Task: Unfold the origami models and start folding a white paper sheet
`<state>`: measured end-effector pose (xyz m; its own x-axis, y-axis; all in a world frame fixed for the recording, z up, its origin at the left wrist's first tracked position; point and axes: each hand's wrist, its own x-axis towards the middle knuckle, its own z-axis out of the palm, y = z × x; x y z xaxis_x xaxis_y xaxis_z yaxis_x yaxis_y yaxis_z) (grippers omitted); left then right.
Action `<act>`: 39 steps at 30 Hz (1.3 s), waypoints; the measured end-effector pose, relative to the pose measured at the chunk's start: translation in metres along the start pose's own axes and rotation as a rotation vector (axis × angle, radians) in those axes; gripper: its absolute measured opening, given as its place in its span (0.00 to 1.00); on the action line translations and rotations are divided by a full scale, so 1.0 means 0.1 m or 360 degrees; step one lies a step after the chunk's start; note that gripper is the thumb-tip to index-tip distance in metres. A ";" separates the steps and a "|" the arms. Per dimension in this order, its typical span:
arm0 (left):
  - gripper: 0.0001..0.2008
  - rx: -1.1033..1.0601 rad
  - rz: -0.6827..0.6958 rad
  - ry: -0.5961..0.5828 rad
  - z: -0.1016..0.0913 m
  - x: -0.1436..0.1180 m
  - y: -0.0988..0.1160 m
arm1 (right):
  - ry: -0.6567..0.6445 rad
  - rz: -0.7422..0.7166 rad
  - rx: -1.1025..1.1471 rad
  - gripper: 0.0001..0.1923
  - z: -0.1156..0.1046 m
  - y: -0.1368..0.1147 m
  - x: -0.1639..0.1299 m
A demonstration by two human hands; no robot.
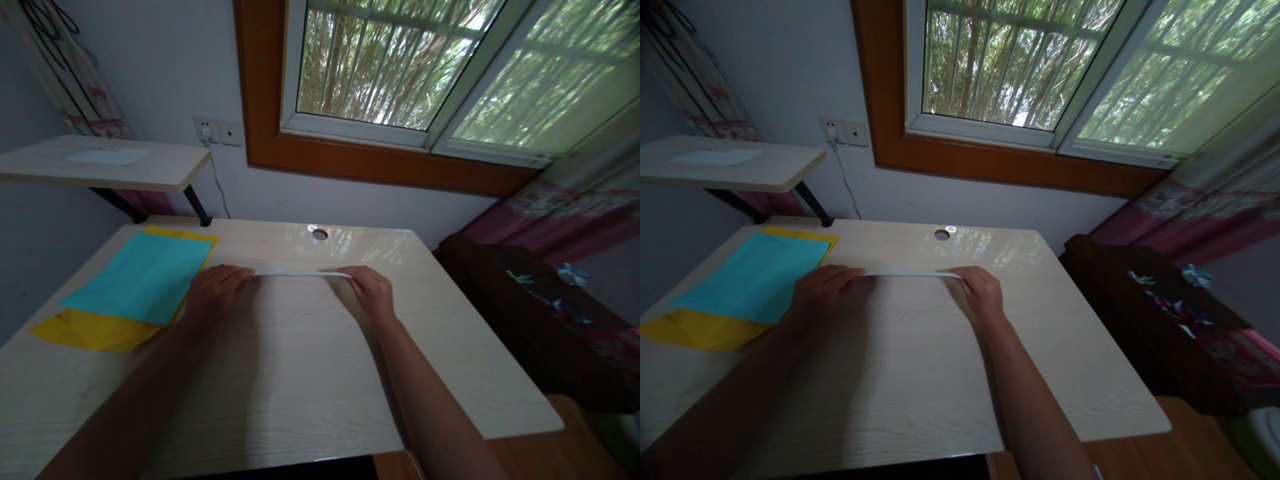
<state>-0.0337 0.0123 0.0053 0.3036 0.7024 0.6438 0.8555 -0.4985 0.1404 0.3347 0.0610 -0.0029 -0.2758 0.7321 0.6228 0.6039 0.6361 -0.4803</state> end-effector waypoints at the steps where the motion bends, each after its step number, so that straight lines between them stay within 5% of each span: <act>1: 0.11 -0.0018 -0.0046 0.0023 -0.02 0.00 -0.01 | 0.0034 0.0056 0.0027 0.10 -0.01 -0.01 0.00; 8: 0.14 -0.0292 -0.0340 0.0183 -0.03 0.00 -0.02 | 0.0294 0.0416 0.0270 0.10 0.02 -0.07 0.02; 17: 0.14 -0.0787 -0.1261 -0.0024 0.06 0.06 0.00 | 0.0340 0.0875 0.0430 0.18 0.07 0.00 0.04; 29: 0.18 -0.1054 -0.1462 -0.0129 0.08 0.08 -0.07 | 0.0325 0.0850 0.0216 0.20 0.05 0.01 0.05; 39: 0.16 -0.1122 -0.1512 0.0093 0.05 0.05 -0.20 | 0.0420 0.1022 0.0437 0.21 0.03 0.19 0.03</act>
<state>-0.0472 0.0288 0.0021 -0.3643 0.9271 0.0883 0.3021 0.0279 0.9529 0.3430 0.0761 -0.0114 0.2781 0.9192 0.2789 0.3677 0.1664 -0.9150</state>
